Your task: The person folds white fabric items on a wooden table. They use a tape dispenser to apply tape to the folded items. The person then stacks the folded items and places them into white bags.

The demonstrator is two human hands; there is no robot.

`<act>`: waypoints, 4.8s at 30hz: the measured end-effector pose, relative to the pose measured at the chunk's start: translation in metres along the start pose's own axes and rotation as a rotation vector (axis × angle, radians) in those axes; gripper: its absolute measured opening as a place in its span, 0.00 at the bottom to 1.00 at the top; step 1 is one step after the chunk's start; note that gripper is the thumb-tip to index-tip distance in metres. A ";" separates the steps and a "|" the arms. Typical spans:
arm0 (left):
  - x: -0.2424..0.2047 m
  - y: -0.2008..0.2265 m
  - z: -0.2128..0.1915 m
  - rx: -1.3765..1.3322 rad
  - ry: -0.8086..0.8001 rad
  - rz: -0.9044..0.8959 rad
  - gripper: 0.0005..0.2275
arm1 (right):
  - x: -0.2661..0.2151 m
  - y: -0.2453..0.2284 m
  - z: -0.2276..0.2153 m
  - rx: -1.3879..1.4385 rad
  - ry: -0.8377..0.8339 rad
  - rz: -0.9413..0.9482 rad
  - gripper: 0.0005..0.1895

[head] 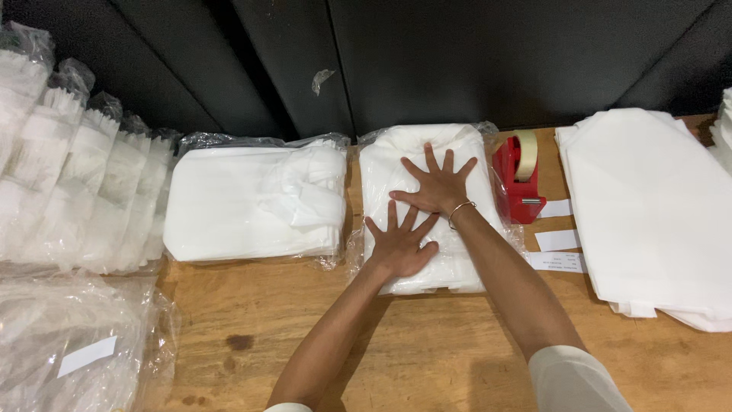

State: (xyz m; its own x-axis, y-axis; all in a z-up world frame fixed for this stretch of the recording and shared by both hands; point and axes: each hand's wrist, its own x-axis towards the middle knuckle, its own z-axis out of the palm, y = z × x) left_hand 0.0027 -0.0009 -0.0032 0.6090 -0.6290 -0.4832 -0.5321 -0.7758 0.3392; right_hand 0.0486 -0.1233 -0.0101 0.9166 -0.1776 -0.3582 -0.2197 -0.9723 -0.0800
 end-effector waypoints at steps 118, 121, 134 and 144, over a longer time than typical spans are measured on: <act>-0.066 -0.308 -0.098 -0.215 0.545 -0.696 0.30 | -0.018 -0.186 -0.053 0.094 -0.009 -0.373 0.40; -0.063 -0.313 -0.095 -0.204 0.537 -0.702 0.30 | -0.017 -0.187 -0.052 0.063 -0.011 -0.376 0.40; -0.063 -0.310 -0.096 -0.157 0.472 -0.721 0.31 | -0.015 -0.185 -0.050 0.057 -0.030 -0.372 0.39; -0.071 -0.297 -0.098 -0.147 0.463 -0.728 0.30 | -0.015 -0.184 -0.046 0.054 -0.027 -0.364 0.40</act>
State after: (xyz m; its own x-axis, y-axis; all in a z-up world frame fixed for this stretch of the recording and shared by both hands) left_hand 0.1747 0.2692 0.0101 0.9626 0.0926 -0.2546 0.1437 -0.9713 0.1898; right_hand 0.0913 0.0515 0.0529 0.9288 0.1834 -0.3220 0.1015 -0.9616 -0.2551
